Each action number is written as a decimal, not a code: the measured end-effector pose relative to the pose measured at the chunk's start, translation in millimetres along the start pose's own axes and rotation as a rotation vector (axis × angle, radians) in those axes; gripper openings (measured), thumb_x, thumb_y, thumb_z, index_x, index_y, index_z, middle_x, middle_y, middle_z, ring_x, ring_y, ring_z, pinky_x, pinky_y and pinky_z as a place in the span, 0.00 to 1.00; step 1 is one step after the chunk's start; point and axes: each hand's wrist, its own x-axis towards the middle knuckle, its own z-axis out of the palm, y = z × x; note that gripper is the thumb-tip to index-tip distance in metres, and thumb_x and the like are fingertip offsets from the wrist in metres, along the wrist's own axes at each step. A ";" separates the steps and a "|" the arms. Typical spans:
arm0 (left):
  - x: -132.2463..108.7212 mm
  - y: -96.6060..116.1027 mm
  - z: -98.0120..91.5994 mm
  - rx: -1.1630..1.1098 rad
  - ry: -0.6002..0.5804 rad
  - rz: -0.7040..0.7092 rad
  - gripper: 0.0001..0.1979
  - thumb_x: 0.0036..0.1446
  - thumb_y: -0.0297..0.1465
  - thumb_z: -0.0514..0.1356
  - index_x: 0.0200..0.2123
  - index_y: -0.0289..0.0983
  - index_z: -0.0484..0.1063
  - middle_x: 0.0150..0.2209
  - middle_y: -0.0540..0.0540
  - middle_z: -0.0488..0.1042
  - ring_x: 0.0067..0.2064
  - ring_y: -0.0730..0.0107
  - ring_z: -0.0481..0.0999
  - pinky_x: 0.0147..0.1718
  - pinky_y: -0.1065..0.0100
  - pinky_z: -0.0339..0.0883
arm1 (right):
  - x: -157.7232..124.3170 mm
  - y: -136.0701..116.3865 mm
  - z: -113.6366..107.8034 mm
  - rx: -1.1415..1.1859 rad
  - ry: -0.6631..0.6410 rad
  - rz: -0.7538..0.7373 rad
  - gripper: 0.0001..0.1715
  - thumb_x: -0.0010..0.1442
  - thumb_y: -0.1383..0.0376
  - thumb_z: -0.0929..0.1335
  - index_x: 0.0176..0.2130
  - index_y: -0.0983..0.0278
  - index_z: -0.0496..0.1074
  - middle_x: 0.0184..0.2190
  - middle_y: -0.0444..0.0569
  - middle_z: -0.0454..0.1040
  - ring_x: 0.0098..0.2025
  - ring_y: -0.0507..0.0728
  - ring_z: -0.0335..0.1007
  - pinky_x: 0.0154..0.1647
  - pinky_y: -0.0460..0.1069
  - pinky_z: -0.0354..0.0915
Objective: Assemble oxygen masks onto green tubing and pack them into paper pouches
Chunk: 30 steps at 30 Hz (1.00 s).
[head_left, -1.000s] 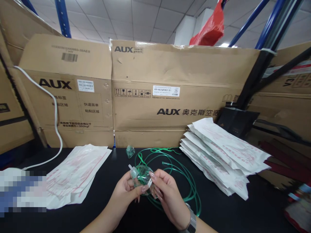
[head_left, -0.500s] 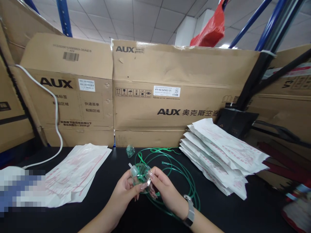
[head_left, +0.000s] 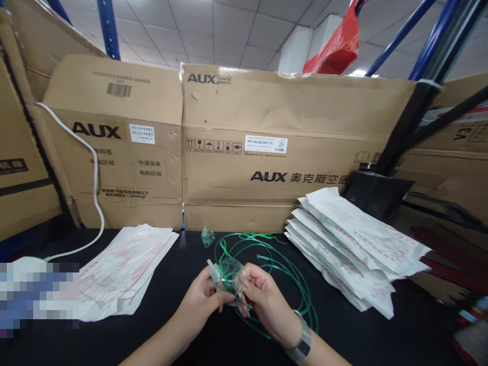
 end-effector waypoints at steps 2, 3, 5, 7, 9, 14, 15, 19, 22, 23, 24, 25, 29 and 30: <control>-0.3 -0.4 1.1 -0.016 0.016 0.007 0.18 0.30 0.28 0.69 0.24 0.36 0.63 0.17 0.56 0.67 0.19 0.78 0.63 0.16 0.77 0.55 | -0.9 -3.3 -1.1 -0.173 0.045 -0.051 0.17 0.52 0.55 0.67 0.24 0.64 0.60 0.15 0.37 0.59 0.16 0.45 0.53 0.18 0.42 0.52; -0.4 -0.8 1.8 -0.025 0.021 0.010 0.18 0.30 0.27 0.69 0.23 0.36 0.62 0.17 0.56 0.66 0.19 0.79 0.62 0.16 0.77 0.54 | -1.4 -4.7 -1.4 -0.239 0.067 -0.065 0.18 0.52 0.54 0.67 0.24 0.64 0.60 0.14 0.37 0.59 0.16 0.45 0.52 0.17 0.42 0.51; -0.6 -1.8 2.9 -0.041 0.028 0.008 0.19 0.29 0.27 0.70 0.23 0.37 0.62 0.17 0.57 0.66 0.19 0.78 0.63 0.16 0.77 0.54 | -2.5 -6.7 -1.4 -0.287 0.095 -0.065 0.18 0.52 0.54 0.66 0.23 0.64 0.60 0.14 0.36 0.57 0.15 0.45 0.50 0.16 0.42 0.49; -0.8 -2.1 3.3 -0.041 0.029 -0.003 0.19 0.30 0.28 0.70 0.26 0.36 0.64 0.18 0.56 0.67 0.20 0.77 0.64 0.16 0.77 0.54 | -3.2 -7.4 -0.8 -0.260 0.097 -0.050 0.18 0.52 0.54 0.66 0.24 0.64 0.59 0.13 0.35 0.57 0.14 0.44 0.48 0.15 0.42 0.48; -1.0 -0.9 2.6 -0.038 0.022 -0.004 0.19 0.31 0.29 0.70 0.29 0.36 0.66 0.19 0.54 0.69 0.21 0.76 0.65 0.17 0.76 0.55 | -3.2 -7.1 0.1 -0.226 0.079 -0.035 0.18 0.53 0.54 0.66 0.24 0.64 0.59 0.12 0.35 0.57 0.13 0.44 0.49 0.15 0.42 0.49; -1.9 5.1 -1.9 -0.029 0.002 0.017 0.20 0.35 0.32 0.68 0.34 0.34 0.68 0.23 0.50 0.72 0.24 0.74 0.67 0.20 0.75 0.56 | -0.7 -4.8 2.6 -0.158 0.049 -0.002 0.18 0.54 0.53 0.64 0.25 0.63 0.58 0.14 0.37 0.62 0.14 0.46 0.55 0.14 0.42 0.54; -2.1 5.7 -2.7 -0.018 -0.005 0.023 0.19 0.36 0.33 0.68 0.33 0.34 0.68 0.23 0.50 0.72 0.24 0.75 0.67 0.20 0.76 0.56 | -0.1 -4.2 3.1 -0.152 0.052 -0.004 0.18 0.54 0.52 0.64 0.25 0.63 0.58 0.14 0.38 0.63 0.14 0.46 0.56 0.15 0.42 0.55; -2.2 4.0 -4.3 0.032 -0.007 0.069 0.15 0.41 0.36 0.66 0.29 0.36 0.65 0.22 0.53 0.67 0.23 0.77 0.63 0.19 0.76 0.55 | 0.8 -1.1 4.7 -0.181 0.082 -0.033 0.19 0.55 0.52 0.63 0.26 0.64 0.59 0.14 0.38 0.64 0.14 0.46 0.56 0.16 0.42 0.54; -2.5 0.9 -4.2 0.051 0.023 0.093 0.16 0.41 0.38 0.65 0.27 0.36 0.63 0.20 0.55 0.63 0.20 0.79 0.59 0.17 0.76 0.53 | -0.4 2.0 5.1 -0.203 0.120 -0.063 0.19 0.56 0.52 0.63 0.25 0.64 0.60 0.12 0.38 0.63 0.14 0.46 0.56 0.18 0.43 0.54; -2.9 -0.2 -4.1 0.054 0.027 0.095 0.16 0.41 0.39 0.65 0.26 0.36 0.63 0.20 0.56 0.62 0.20 0.79 0.58 0.17 0.76 0.53 | -1.0 3.1 4.9 -0.195 0.129 -0.068 0.19 0.56 0.52 0.63 0.24 0.64 0.61 0.12 0.38 0.63 0.14 0.46 0.55 0.19 0.43 0.54; -3.3 -1.2 -4.0 0.055 0.026 0.095 0.16 0.42 0.39 0.65 0.26 0.36 0.62 0.20 0.56 0.61 0.20 0.80 0.58 0.17 0.76 0.52 | -1.8 4.1 4.7 -0.185 0.132 -0.069 0.19 0.55 0.52 0.63 0.24 0.64 0.61 0.12 0.38 0.63 0.14 0.46 0.55 0.19 0.43 0.54; -3.8 -2.4 -3.9 0.052 0.022 0.095 0.16 0.42 0.39 0.65 0.26 0.36 0.62 0.20 0.56 0.61 0.20 0.80 0.57 0.17 0.76 0.52 | -2.6 5.0 4.5 -0.174 0.132 -0.069 0.19 0.55 0.53 0.64 0.24 0.64 0.61 0.12 0.38 0.63 0.14 0.46 0.55 0.18 0.43 0.54; -5.1 -6.7 -4.2 0.034 0.007 0.120 0.15 0.43 0.38 0.64 0.27 0.37 0.62 0.20 0.56 0.63 0.19 0.80 0.58 0.16 0.77 0.51 | -5.3 6.6 4.3 -0.111 0.145 -0.058 0.19 0.53 0.54 0.66 0.21 0.66 0.64 0.11 0.38 0.61 0.13 0.46 0.52 0.15 0.42 0.50; -5.0 -7.3 -4.4 0.036 0.006 0.133 0.14 0.43 0.37 0.64 0.27 0.37 0.61 0.20 0.56 0.63 0.19 0.80 0.59 0.16 0.77 0.51 | -5.8 6.5 4.6 -0.085 0.155 -0.049 0.19 0.53 0.54 0.66 0.21 0.66 0.64 0.11 0.38 0.61 0.12 0.45 0.51 0.14 0.42 0.49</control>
